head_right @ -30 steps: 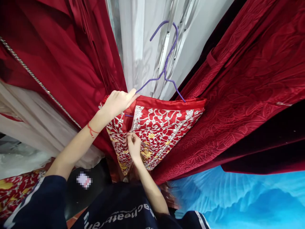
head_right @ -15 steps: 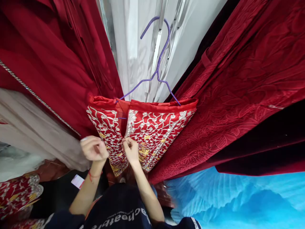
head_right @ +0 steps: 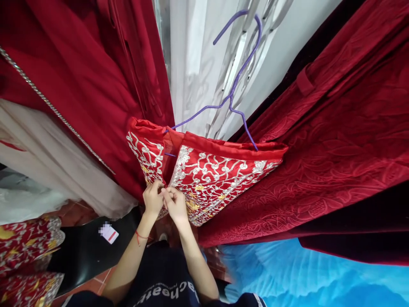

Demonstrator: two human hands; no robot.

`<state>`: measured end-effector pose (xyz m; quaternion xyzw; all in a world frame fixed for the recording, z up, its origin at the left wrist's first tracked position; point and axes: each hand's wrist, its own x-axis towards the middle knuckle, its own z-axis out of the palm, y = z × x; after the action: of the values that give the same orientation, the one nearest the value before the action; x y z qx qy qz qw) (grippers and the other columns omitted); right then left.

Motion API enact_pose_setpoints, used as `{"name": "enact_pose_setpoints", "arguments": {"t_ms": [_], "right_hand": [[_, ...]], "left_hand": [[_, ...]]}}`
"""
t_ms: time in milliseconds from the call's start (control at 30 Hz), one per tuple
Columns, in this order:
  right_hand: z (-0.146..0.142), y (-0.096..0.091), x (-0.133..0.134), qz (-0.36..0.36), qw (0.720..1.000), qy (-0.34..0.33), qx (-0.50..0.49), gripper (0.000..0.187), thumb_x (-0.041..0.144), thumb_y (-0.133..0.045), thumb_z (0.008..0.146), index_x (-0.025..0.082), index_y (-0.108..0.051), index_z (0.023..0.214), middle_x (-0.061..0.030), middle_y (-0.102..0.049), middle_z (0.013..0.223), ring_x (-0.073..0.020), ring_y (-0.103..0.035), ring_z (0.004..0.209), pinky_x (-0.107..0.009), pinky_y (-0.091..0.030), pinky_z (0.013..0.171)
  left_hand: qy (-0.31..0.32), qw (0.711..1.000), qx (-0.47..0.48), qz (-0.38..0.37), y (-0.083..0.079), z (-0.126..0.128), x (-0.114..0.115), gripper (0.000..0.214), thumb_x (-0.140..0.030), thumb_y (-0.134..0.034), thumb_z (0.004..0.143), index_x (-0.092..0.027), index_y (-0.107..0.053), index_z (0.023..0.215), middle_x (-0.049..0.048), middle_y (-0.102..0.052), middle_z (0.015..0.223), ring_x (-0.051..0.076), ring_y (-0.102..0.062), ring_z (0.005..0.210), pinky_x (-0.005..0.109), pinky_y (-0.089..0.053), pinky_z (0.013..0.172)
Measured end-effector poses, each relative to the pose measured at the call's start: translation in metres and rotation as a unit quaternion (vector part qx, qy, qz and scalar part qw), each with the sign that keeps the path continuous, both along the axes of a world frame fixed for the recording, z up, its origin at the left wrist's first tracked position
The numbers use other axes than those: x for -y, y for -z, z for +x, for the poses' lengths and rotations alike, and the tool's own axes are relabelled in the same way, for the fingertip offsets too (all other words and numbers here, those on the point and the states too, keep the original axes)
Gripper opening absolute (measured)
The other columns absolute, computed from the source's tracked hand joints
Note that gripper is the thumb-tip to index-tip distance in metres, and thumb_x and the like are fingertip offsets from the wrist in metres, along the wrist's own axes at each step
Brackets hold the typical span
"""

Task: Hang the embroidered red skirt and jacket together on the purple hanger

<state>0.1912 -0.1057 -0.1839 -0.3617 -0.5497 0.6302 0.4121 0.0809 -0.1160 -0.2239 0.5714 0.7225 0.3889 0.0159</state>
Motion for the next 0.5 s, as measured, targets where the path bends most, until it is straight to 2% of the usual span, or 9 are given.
{"name": "enact_pose_setpoints", "arguments": {"t_ms": [133,200,333,400,500], "right_hand": [[0.002,-0.002,0.000,-0.014,1.000,0.012,0.009,0.045,0.061,-0.062,0.086,0.018,-0.064,0.075,0.0095,-0.040,0.038,-0.0058,-0.027,0.036,-0.022,-0.021,0.041],[0.001,-0.001,0.000,-0.018,0.999,0.026,0.007,0.046,0.062,-0.062,0.085,0.017,-0.065,0.076,0.0093,-0.040,0.038,-0.0059,-0.027,0.036,-0.022,-0.021,0.040],[-0.006,0.003,0.005,-0.031,0.997,0.060,-0.028,0.043,0.061,-0.064,0.084,0.018,-0.064,0.076,0.0085,-0.044,0.042,-0.0061,-0.031,0.036,-0.021,-0.024,0.040],[-0.012,0.005,0.010,-0.038,0.994,0.085,-0.051,0.041,0.058,-0.064,0.085,0.019,-0.062,0.074,0.0074,-0.047,0.045,-0.0064,-0.035,0.038,-0.022,-0.028,0.041],[-0.020,0.002,0.019,-0.042,0.990,0.114,-0.075,0.038,0.053,-0.063,0.088,0.019,-0.060,0.071,0.0057,-0.050,0.048,-0.0069,-0.039,0.041,-0.022,-0.032,0.045]], "left_hand": [[0.022,0.998,-0.016,-0.054,0.000,0.000,-0.005,0.023,-0.020,-0.047,0.089,-0.017,-0.061,0.107,0.0084,-0.072,0.076,0.025,-0.069,0.072,0.030,-0.046,0.064],[0.034,0.997,-0.006,-0.067,0.001,0.001,-0.004,0.026,-0.019,-0.046,0.090,-0.017,-0.059,0.111,0.0087,-0.073,0.078,0.025,-0.071,0.074,0.030,-0.046,0.064],[0.050,0.995,0.052,-0.064,0.006,0.006,0.000,0.015,-0.022,-0.041,0.093,-0.022,-0.056,0.090,0.0049,-0.067,0.070,0.021,-0.065,0.065,0.029,-0.043,0.060],[0.055,0.994,0.077,-0.055,0.010,0.010,0.001,0.023,-0.024,-0.034,0.097,-0.024,-0.049,0.079,0.0020,-0.060,0.064,0.018,-0.059,0.058,0.029,-0.043,0.058],[0.058,0.994,0.078,-0.050,0.016,0.015,0.002,0.029,-0.022,-0.028,0.098,-0.025,-0.043,0.074,0.0014,-0.055,0.063,0.017,-0.056,0.058,0.029,-0.046,0.061]]}}
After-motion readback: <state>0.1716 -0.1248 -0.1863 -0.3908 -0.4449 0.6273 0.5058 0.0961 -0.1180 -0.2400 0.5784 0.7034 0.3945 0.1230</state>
